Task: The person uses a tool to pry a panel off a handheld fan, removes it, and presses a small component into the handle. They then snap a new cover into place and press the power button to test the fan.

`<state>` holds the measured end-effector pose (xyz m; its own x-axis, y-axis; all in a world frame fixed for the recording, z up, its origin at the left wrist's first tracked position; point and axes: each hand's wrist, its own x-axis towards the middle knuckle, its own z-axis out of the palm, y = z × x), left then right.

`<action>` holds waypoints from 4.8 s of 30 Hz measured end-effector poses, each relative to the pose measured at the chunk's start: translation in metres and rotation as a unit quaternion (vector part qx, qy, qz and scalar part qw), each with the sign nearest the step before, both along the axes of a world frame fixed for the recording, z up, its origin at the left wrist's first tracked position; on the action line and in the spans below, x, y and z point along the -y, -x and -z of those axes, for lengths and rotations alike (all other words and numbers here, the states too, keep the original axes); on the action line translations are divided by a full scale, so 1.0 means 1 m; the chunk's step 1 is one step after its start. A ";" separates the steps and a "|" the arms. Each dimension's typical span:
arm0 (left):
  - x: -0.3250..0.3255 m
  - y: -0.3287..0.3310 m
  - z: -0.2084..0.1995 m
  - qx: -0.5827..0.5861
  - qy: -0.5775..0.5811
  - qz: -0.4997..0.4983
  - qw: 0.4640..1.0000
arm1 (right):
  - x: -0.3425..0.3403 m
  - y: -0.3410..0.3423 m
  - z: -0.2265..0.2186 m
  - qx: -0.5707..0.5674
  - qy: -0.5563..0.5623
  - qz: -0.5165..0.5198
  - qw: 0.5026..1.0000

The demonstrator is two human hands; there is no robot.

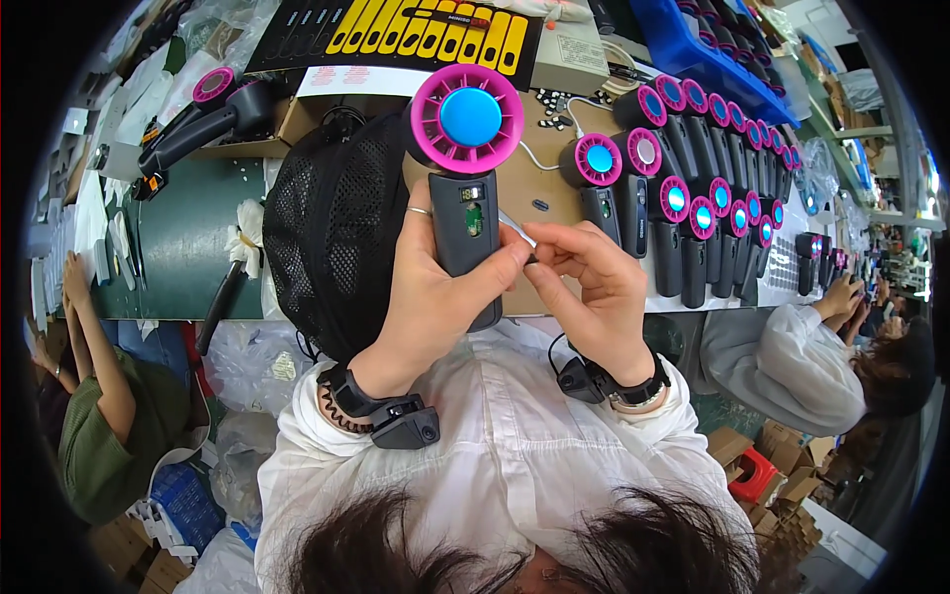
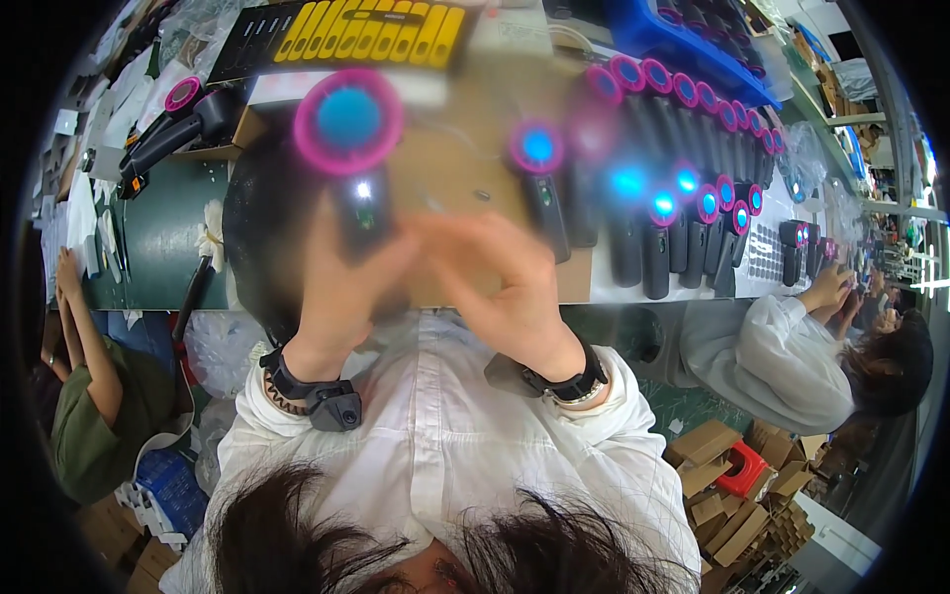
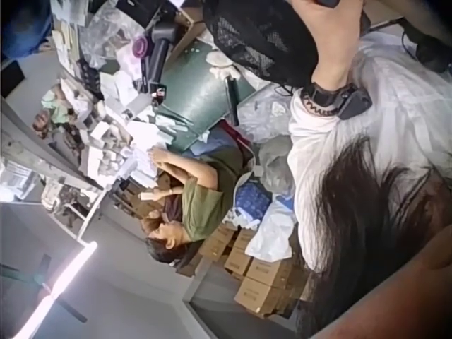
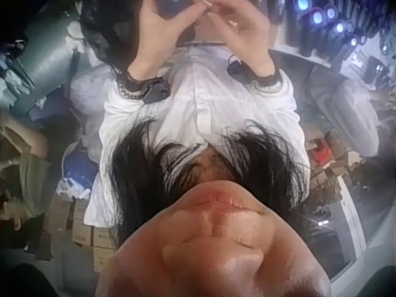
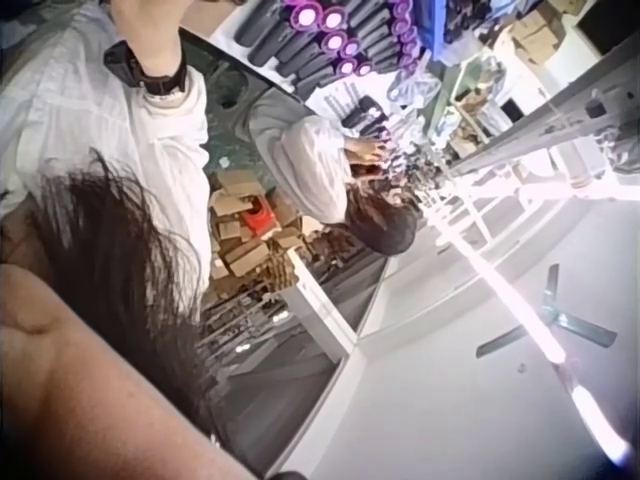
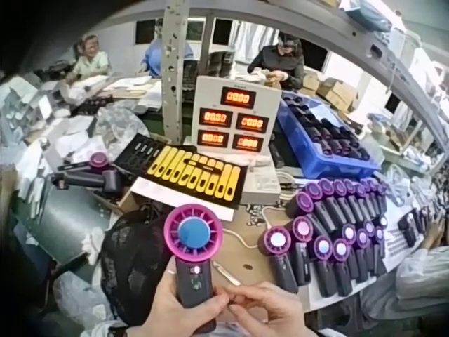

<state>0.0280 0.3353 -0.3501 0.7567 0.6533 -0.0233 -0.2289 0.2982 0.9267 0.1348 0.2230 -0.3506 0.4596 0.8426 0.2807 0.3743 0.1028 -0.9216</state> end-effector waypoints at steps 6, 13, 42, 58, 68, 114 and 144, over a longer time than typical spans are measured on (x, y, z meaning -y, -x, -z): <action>-0.005 0.004 -0.005 0.003 0.101 0.017 0.995 | -0.005 0.000 -0.001 0.123 -0.014 0.023 0.992; -0.009 0.007 -0.003 0.014 0.122 0.032 0.992 | -0.008 0.000 0.001 0.131 -0.024 0.045 0.990; -0.024 0.014 0.012 0.064 0.172 0.132 0.974 | -0.047 -0.006 -0.014 -0.040 0.008 -0.019 0.999; -0.024 0.017 0.018 0.075 0.174 0.158 0.969 | -0.052 0.004 -0.008 -0.173 0.060 -0.006 0.983; -0.022 0.016 0.015 0.068 0.184 0.163 0.967 | -0.050 0.000 -0.007 -0.120 0.046 -0.004 0.992; -0.020 0.020 0.013 0.075 0.237 0.155 0.956 | -0.045 0.000 -0.002 0.250 -0.063 0.047 0.965; -0.014 0.014 0.009 0.031 0.189 0.151 0.970 | -0.042 -0.015 0.003 0.255 -0.110 -0.017 0.960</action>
<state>0.0143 0.3496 -0.3593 0.9194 0.3562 -0.1667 -0.1300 0.6754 0.7259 0.1494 0.2645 -0.3536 0.1885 0.7485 0.6358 0.7649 0.2942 -0.5731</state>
